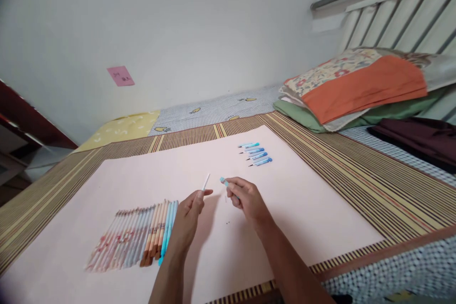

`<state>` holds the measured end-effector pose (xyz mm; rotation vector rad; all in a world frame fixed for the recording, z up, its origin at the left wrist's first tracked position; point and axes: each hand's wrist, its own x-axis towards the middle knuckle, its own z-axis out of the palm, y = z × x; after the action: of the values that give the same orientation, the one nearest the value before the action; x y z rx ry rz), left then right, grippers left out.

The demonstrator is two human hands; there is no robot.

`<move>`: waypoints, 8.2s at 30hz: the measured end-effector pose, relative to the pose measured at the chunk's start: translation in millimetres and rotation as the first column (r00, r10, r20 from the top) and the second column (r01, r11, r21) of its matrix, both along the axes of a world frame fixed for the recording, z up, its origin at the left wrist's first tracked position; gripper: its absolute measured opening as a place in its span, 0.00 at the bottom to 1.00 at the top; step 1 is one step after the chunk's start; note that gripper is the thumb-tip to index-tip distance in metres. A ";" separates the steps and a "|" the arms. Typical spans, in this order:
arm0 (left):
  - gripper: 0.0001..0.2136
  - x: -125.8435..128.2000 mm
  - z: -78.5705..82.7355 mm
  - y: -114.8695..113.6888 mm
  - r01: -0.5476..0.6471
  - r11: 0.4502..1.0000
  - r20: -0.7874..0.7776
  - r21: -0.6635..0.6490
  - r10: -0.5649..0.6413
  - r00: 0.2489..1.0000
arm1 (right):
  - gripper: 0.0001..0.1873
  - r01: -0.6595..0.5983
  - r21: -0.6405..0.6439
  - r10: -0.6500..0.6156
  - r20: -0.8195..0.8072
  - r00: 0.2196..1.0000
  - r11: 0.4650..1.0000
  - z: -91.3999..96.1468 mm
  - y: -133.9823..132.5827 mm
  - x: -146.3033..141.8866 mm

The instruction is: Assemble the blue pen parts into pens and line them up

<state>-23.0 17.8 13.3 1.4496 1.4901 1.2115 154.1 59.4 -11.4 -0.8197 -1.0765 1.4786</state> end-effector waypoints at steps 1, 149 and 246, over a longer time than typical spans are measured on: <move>0.23 0.0 0.2 -0.1 -0.005 1.000 -0.010 -0.003 0.005 1.000 | 0.13 0.001 -0.019 -0.002 -0.054 0.999 1.000 1.6 0.2 1.6; 0.06 33.9 -4.2 -10.2 0.110 0.994 0.007 -0.018 -0.110 0.994 | 0.19 0.059 -0.057 -0.052 0.113 0.992 0.997 5.3 -9.5 -24.4; 0.14 3.8 -5.6 3.1 0.067 0.997 0.122 -0.030 -0.063 0.991 | 0.13 -0.044 -0.157 -0.021 -0.392 0.920 0.987 -15.7 18.0 3.0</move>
<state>-19.2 20.8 7.6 1.3673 1.3656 1.2072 157.1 77.3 -27.1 -0.5914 -0.6657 1.6706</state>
